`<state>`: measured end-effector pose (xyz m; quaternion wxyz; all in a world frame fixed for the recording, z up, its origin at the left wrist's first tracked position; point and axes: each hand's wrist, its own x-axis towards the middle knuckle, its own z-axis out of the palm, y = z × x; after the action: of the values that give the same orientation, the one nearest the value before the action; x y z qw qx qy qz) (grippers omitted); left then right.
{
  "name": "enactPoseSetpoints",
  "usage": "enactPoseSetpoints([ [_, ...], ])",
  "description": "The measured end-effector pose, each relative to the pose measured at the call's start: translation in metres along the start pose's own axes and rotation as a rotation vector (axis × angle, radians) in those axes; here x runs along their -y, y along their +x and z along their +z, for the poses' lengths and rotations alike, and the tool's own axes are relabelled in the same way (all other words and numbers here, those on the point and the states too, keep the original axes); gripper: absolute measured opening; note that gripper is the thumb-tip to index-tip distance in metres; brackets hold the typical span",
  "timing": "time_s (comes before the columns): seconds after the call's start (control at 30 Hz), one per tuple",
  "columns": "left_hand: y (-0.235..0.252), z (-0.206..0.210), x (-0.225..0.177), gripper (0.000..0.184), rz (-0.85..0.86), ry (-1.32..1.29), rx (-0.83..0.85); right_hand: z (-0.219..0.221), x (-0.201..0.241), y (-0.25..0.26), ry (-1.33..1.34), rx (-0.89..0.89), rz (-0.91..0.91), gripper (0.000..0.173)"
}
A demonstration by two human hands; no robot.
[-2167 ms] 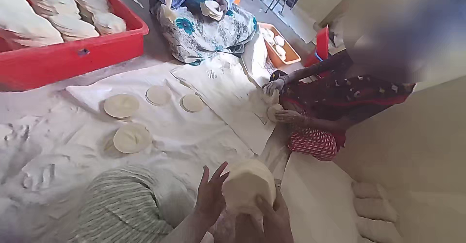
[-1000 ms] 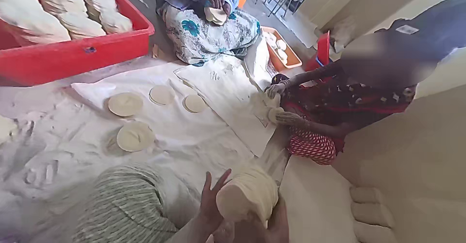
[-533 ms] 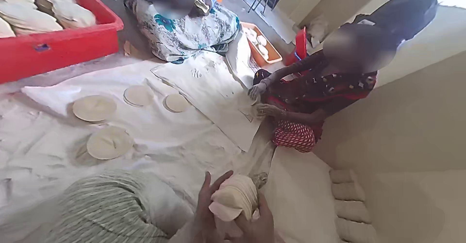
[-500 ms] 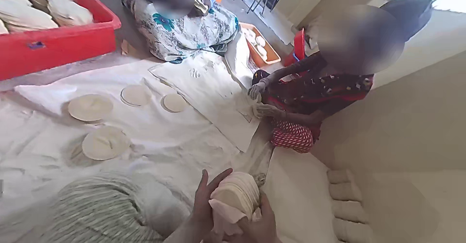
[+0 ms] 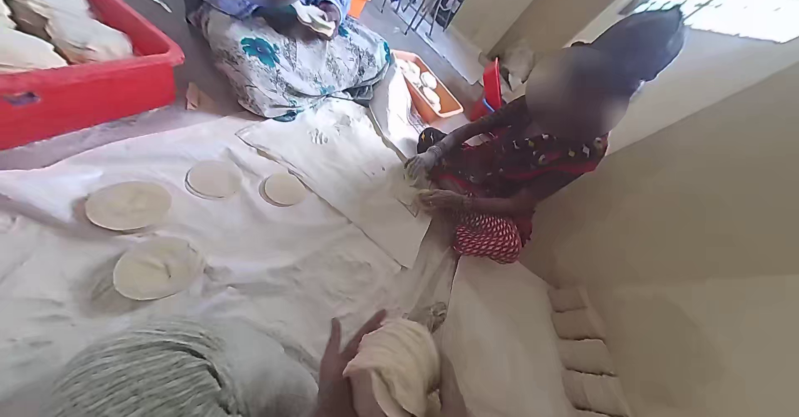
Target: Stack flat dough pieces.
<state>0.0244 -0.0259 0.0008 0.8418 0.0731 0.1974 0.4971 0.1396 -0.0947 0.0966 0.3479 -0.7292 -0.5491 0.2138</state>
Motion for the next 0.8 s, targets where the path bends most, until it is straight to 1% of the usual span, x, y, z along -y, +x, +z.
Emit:
enactPoseSetpoints([
  [0.07, -0.001, 0.008, -0.002, 0.096, -0.006, 0.019, 0.042, 0.003, -0.001, 0.002, -0.055, 0.007, 0.025, 0.092],
  [0.13, 0.010, 0.005, -0.011, 0.099, 0.100, 0.041, 0.095, -0.004, 0.008, 0.011, -0.018, -0.035, -0.018, 0.086],
  [0.17, 0.009, -0.002, -0.011, 0.100, 0.128, 0.051, 0.073, -0.009, 0.012, 0.007, 0.040, -0.041, -0.014, 0.088],
  [0.2, 0.003, -0.008, -0.007, 0.100, 0.114, 0.064, 0.022, -0.014, 0.012, 0.000, 0.073, -0.031, 0.003, 0.092],
  [0.23, -0.001, -0.012, -0.003, 0.098, 0.062, 0.055, -0.013, -0.014, 0.012, -0.004, 0.073, -0.003, 0.029, 0.096],
  [0.27, -0.002, -0.007, 0.001, 0.097, 0.006, 0.020, -0.024, -0.012, 0.009, -0.001, 0.037, 0.035, 0.058, 0.098],
  [0.33, -0.003, 0.006, 0.003, 0.099, -0.055, -0.049, 0.023, -0.005, 0.005, 0.005, -0.024, 0.099, 0.114, 0.089],
  [0.37, -0.003, 0.009, 0.002, 0.100, -0.038, -0.061, 0.071, -0.007, 0.006, 0.005, -0.055, 0.084, 0.088, 0.083],
  [0.4, 0.005, 0.010, -0.004, 0.101, 0.026, -0.038, 0.130, -0.011, 0.009, 0.010, -0.063, 0.050, 0.021, 0.081],
  [0.43, 0.011, 0.008, -0.010, 0.101, 0.098, -0.009, 0.157, -0.014, 0.013, 0.012, -0.037, 0.021, -0.033, 0.080],
  [0.47, 0.008, 0.002, -0.009, 0.103, 0.126, 0.008, 0.144, -0.020, 0.016, 0.005, -0.002, 0.012, -0.049, 0.083],
  [0.5, 0.001, -0.004, -0.004, 0.103, 0.114, 0.032, 0.093, -0.023, 0.017, -0.004, 0.023, 0.016, -0.037, 0.087],
  [0.57, -0.007, -0.002, 0.002, 0.096, 0.015, -0.002, 0.017, -0.018, 0.014, -0.005, 0.017, 0.077, 0.016, 0.095],
  [0.6, -0.005, 0.003, 0.002, 0.094, -0.012, -0.046, 0.046, -0.012, 0.011, 0.000, 0.004, 0.106, 0.038, 0.092],
  [0.63, -0.003, 0.001, 0.002, 0.095, -0.008, -0.078, 0.116, -0.009, 0.010, 0.001, -0.002, 0.117, 0.050, 0.087],
  [0.67, 0.001, 0.000, 0.002, 0.095, 0.011, -0.110, 0.193, -0.011, 0.011, 0.001, -0.002, 0.107, 0.042, 0.083],
  [0.7, 0.007, 0.000, -0.005, 0.095, 0.052, -0.098, 0.234, -0.012, 0.014, 0.004, 0.015, 0.079, 0.000, 0.081],
  [0.73, 0.007, 0.000, -0.009, 0.096, 0.093, -0.070, 0.212, -0.014, 0.016, 0.004, 0.040, 0.050, -0.039, 0.082],
  [0.8, -0.007, -0.009, -0.004, 0.098, 0.080, -0.012, 0.069, -0.017, 0.017, -0.009, 0.058, 0.036, -0.036, 0.090],
])
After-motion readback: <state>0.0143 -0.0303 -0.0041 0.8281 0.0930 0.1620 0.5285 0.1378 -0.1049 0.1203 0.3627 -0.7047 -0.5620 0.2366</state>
